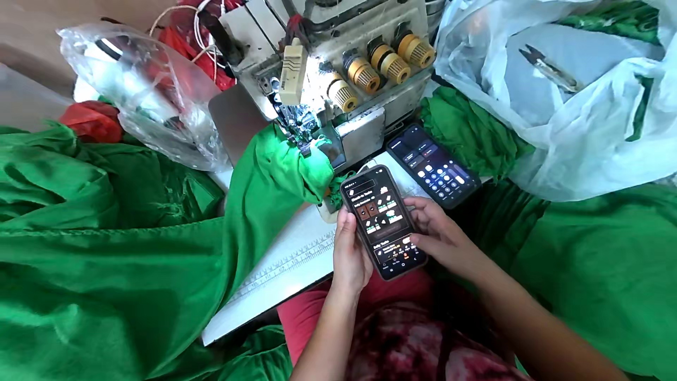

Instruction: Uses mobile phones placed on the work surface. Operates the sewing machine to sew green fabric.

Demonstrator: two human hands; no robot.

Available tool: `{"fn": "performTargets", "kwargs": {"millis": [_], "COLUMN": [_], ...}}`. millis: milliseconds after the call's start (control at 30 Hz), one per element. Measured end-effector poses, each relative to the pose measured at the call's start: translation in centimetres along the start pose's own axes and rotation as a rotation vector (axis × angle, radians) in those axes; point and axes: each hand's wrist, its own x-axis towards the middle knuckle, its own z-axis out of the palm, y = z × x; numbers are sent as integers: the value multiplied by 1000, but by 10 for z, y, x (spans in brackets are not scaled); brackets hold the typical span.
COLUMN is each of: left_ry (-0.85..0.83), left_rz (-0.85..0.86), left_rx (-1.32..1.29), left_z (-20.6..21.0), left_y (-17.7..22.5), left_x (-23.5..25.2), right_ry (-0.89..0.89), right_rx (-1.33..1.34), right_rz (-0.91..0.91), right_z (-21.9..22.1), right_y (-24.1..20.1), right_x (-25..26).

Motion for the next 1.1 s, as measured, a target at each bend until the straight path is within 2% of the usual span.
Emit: {"fn": "performTargets", "kwargs": {"millis": [133,300,467,667,867,933,1033,1100], "left_ry": [-6,-5,-11,-8,-1,1,13,24], "left_rz": [8,2,7,9,6,5,3,0], "left_rx": [14,-9,-16,-25,-1,3,1,-12], "left_z": [0,0,-1,-2,0,0,1,1], "left_y": [0,0,0,0,1,1,2,2], "left_x": [0,0,-1,0,0,0,0,0], "right_ry": [50,-25,-12,23,3,35,114,141], "right_rx": [-100,-101,-294,-449,-493,-554,-721,-834], "right_rz": [-27,-5,6,-63,-87,-207,-547,-685], "right_z": [5,-3,-12,-17,-17,-18,-22,-24], "right_y": [0,-5,-14,-23,-17,-11,-7,-4], "right_x": [-2,-2,5,22,14,6,-8,-19]}}
